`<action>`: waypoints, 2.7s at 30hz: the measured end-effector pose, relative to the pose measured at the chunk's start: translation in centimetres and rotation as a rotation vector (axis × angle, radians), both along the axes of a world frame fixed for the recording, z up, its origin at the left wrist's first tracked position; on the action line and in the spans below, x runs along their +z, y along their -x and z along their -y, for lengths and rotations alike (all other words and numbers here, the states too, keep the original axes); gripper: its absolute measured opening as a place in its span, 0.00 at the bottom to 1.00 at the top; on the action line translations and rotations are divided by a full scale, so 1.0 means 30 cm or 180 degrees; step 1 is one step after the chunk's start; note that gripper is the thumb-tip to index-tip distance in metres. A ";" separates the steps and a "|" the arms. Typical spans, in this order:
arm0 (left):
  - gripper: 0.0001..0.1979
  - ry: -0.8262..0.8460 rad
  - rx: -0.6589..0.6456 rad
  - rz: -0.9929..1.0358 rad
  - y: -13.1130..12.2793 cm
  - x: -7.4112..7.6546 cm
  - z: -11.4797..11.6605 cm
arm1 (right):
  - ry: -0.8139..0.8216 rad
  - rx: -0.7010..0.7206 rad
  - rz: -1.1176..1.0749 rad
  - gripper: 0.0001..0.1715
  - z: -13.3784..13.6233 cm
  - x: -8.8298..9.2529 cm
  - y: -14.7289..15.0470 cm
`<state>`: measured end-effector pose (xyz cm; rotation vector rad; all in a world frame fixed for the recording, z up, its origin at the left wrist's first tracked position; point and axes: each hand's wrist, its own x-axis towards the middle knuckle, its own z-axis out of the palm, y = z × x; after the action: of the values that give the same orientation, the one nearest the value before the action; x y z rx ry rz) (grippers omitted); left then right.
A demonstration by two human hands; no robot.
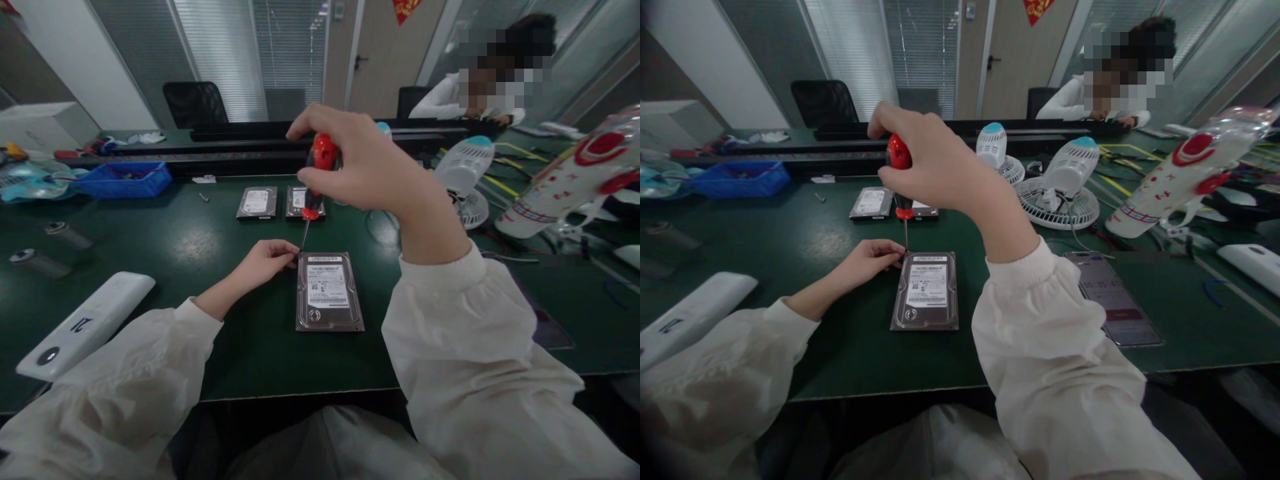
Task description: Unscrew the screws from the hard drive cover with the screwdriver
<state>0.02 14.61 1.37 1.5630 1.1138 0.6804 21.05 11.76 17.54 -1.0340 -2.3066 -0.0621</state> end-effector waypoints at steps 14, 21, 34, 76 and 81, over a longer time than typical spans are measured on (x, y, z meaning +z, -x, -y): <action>0.07 -0.0066 -0.0056 -0.0012 0.011 -0.018 -0.009 | -0.0207 -0.0521 0.0067 0.16 -0.002 -0.010 -0.001; 0.07 -0.0100 -0.0123 0.0038 0.018 -0.025 -0.014 | 0.0091 0.0008 -0.0129 0.21 -0.010 -0.013 -0.001; 0.08 -0.0098 -0.0146 0.0067 0.016 -0.028 -0.017 | -0.0047 -0.0184 0.0022 0.25 -0.003 -0.011 0.002; 0.07 -0.0051 -0.0040 0.0012 0.010 -0.009 -0.005 | -0.0020 -0.0498 0.0023 0.15 0.003 -0.011 0.005; 0.06 -0.0030 -0.0005 -0.0009 0.005 -0.001 -0.001 | 0.0085 -0.0039 -0.0091 0.19 0.003 -0.004 -0.014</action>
<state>-0.13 14.65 1.35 1.5731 1.1128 0.6834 21.47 11.68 17.41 -1.0559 -2.2811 -0.0213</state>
